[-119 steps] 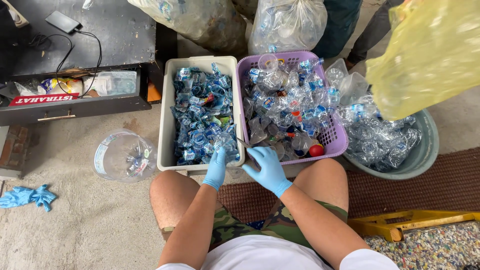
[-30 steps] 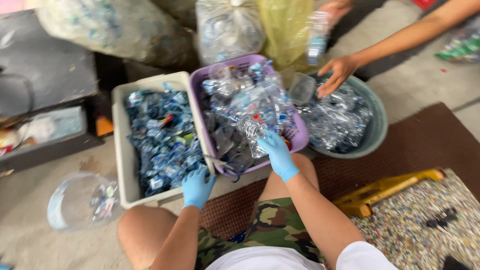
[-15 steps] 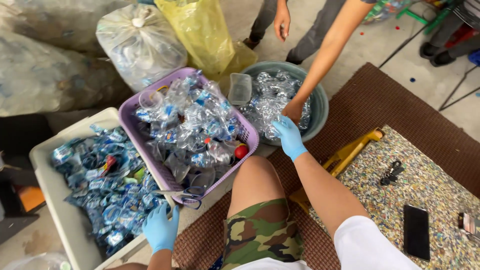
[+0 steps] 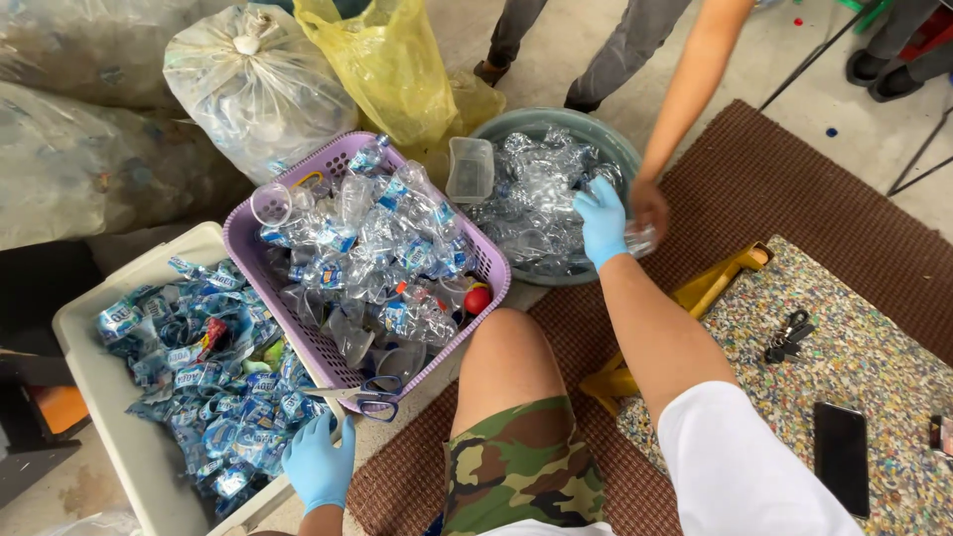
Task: Sorting plastic bottles by removing labels with scissors and placing them into separate recycling bins
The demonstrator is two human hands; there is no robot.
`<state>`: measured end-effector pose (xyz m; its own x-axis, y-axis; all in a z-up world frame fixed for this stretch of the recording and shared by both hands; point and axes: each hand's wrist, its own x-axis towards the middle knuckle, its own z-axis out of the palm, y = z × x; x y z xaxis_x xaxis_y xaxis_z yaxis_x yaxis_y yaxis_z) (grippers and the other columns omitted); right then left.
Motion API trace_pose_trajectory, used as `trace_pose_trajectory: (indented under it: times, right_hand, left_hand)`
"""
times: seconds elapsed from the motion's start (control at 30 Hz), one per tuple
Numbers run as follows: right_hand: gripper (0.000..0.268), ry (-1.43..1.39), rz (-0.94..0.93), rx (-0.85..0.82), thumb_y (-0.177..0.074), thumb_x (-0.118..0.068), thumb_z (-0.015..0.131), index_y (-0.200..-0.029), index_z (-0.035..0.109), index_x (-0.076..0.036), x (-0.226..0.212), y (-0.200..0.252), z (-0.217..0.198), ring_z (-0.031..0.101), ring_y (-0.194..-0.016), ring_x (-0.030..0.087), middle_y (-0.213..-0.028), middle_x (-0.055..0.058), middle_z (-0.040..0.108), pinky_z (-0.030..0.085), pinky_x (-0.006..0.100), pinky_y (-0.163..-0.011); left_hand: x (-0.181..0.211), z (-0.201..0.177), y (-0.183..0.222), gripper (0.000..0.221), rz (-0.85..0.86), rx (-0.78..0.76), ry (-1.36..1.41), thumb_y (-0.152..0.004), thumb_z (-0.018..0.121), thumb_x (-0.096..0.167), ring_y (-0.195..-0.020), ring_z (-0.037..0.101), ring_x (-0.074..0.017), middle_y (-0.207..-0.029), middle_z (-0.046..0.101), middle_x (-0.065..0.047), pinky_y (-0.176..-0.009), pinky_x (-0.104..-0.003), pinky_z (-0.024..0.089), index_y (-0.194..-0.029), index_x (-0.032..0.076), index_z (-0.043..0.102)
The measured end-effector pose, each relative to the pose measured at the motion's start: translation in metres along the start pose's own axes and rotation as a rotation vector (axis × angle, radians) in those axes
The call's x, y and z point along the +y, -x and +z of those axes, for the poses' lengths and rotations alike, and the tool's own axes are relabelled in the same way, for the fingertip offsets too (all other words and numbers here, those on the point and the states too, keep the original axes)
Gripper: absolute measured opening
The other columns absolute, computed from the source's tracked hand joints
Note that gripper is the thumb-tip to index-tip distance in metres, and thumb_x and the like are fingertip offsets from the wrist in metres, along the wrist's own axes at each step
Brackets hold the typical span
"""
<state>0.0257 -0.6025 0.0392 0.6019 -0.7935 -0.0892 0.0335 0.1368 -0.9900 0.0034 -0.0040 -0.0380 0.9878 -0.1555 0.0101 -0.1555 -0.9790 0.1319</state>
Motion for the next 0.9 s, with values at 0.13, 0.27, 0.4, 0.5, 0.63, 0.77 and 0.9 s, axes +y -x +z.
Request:
trace_pose_trajectory:
  times: [0.13,0.27,0.4,0.5,0.63,0.77,0.9]
  right_hand:
    - [0.060,0.140,-0.006,0.134,-0.089,-0.008,0.068,-0.147,0.051,-0.005,-0.003,0.003,0.023,0.054,-0.136,0.022,-0.150,0.010,0.055,0.043,0.033,-0.115]
    - [0.030,0.297,-0.183,0.138,-0.093,-0.015,0.065,-0.123,0.067,-0.011,-0.001,0.038,0.057,0.064,-0.109,0.012,-0.120,0.000,0.070,0.048,0.028,-0.103]
    - [0.040,0.642,-0.177,-0.269,-0.096,-0.026,0.059,-0.132,0.067,-0.011,-0.014,0.102,0.101,0.069,-0.109,0.020,-0.127,0.008,0.072,0.054,0.033,-0.096]
    - [0.038,0.660,-0.256,-0.565,-0.093,-0.017,0.066,-0.130,0.068,-0.009,0.006,0.127,0.135,0.071,-0.110,0.026,-0.133,0.010,0.069,0.055,0.037,-0.103]
    - [0.050,0.723,-0.113,-0.768,-0.094,-0.020,0.066,-0.143,0.057,-0.011,0.042,0.134,0.177,0.050,-0.141,0.024,-0.155,0.009,0.050,0.036,0.036,-0.119]
    - [0.061,0.834,-0.159,-0.747,-0.093,-0.021,0.066,-0.149,0.047,-0.006,0.067,0.135,0.213,0.039,-0.146,0.030,-0.159,0.013,0.040,0.031,0.041,-0.120]
    - [0.077,1.130,-0.452,-0.420,-0.075,-0.046,0.080,-0.139,0.052,-0.015,0.163,0.098,0.238,0.059,-0.125,0.036,-0.133,0.011,0.059,0.051,0.051,-0.106]
  left_hand:
    - [0.003,-0.007,-0.001,0.046,-0.022,-0.026,0.025,-0.092,0.059,0.054,-0.115,0.068,-0.0243,-0.119,0.075,0.001,-0.098,-0.050,0.052,-0.121,0.021,0.073]
    - [0.007,-0.017,-0.004,0.043,-0.028,-0.098,0.046,-0.093,0.057,0.053,-0.110,0.068,-0.0243,-0.111,0.075,0.003,-0.100,-0.050,0.051,-0.118,0.021,0.072]
    - [0.006,-0.017,-0.004,0.041,-0.002,-0.098,0.070,-0.093,0.058,0.053,-0.106,0.068,-0.0243,-0.106,0.075,0.002,-0.096,-0.049,0.052,-0.112,0.020,0.072]
    - [0.007,-0.023,-0.005,0.041,-0.016,-0.141,0.071,-0.094,0.054,0.056,-0.106,0.067,-0.0235,-0.105,0.074,0.004,-0.095,-0.047,0.051,-0.110,0.021,0.071]
    - [0.004,-0.025,-0.005,0.042,0.001,-0.147,0.091,-0.095,0.052,0.055,-0.109,0.065,-0.0265,-0.108,0.073,0.002,-0.093,-0.048,0.048,-0.109,0.020,0.069]
    - [0.004,-0.038,-0.008,0.049,0.015,-0.278,0.141,-0.097,0.049,0.055,-0.119,0.061,-0.0290,-0.126,0.068,-0.001,-0.103,-0.054,0.043,-0.127,0.018,0.065]
    - [-0.006,-0.027,-0.006,0.054,0.044,-0.319,0.077,-0.101,0.046,0.060,-0.139,0.051,-0.0179,-0.139,0.063,0.005,-0.115,-0.049,0.036,-0.137,0.023,0.060]
